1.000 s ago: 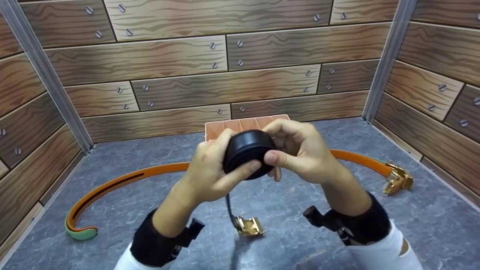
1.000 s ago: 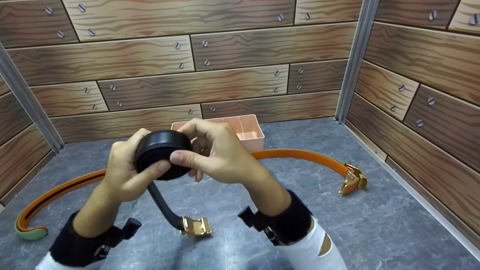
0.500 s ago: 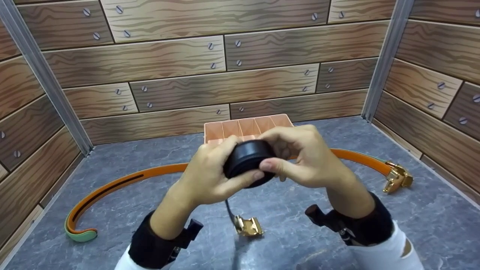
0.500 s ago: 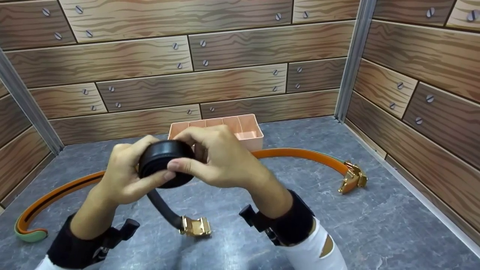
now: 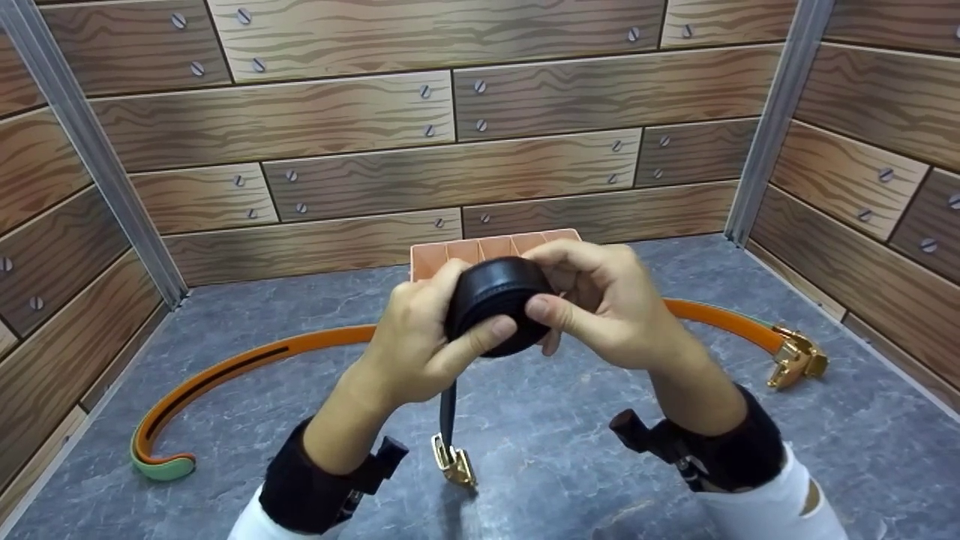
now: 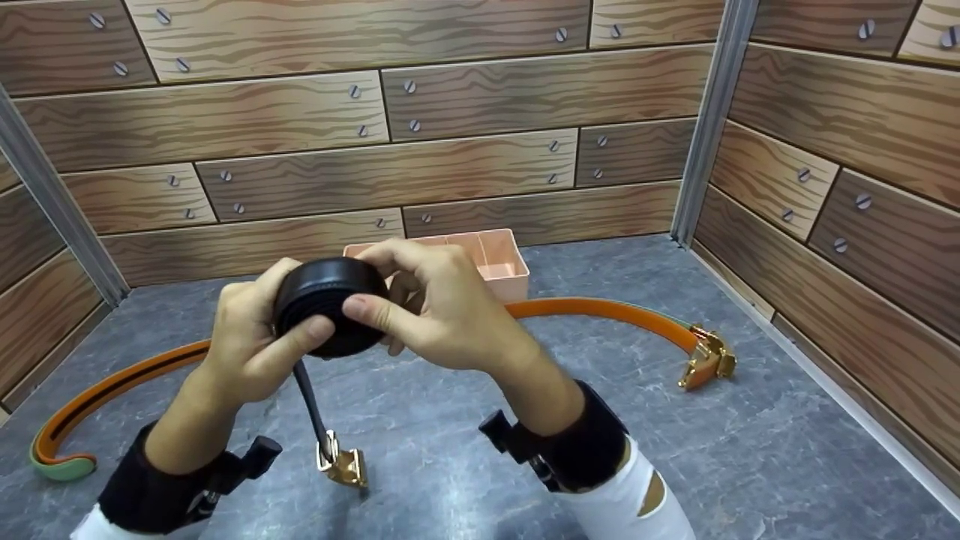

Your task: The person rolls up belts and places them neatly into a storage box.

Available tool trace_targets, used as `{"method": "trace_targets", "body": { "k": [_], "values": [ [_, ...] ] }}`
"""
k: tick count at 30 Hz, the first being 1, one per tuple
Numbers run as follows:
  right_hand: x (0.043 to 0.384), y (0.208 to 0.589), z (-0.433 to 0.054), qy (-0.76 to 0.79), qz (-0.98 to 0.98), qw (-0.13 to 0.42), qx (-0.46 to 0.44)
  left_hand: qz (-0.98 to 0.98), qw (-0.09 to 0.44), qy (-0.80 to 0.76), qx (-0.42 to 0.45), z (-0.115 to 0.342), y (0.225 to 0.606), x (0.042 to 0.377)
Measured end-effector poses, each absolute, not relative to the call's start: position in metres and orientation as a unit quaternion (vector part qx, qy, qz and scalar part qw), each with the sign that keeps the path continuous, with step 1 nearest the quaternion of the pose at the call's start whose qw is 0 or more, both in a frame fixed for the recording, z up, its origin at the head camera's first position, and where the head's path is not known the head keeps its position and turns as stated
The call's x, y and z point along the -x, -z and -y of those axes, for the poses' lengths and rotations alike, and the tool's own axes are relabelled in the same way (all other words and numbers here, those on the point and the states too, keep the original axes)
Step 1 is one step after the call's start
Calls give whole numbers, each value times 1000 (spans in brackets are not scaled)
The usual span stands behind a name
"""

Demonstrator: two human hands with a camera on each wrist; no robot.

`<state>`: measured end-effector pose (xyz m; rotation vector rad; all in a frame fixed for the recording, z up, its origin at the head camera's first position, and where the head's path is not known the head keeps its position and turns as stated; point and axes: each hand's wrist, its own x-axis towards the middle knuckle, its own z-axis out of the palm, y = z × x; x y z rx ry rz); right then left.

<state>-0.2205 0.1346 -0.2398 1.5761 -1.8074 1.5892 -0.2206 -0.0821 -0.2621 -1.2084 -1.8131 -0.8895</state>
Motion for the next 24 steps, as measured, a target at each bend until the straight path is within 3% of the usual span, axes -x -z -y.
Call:
{"method": "trace_targets", "body": {
  "k": [7, 19, 24],
  "values": [
    [218, 239, -139, -502, 657, 91, -556, 719, 384, 294, 499, 79, 262, 217],
    [220, 242, -135, -591, 586, 97, -545, 673, 425, 365, 484, 72, 262, 216],
    [219, 240, -133, -589, 596, 49, -543, 678, 429, 352, 482, 75, 262, 217]
  ]
}}
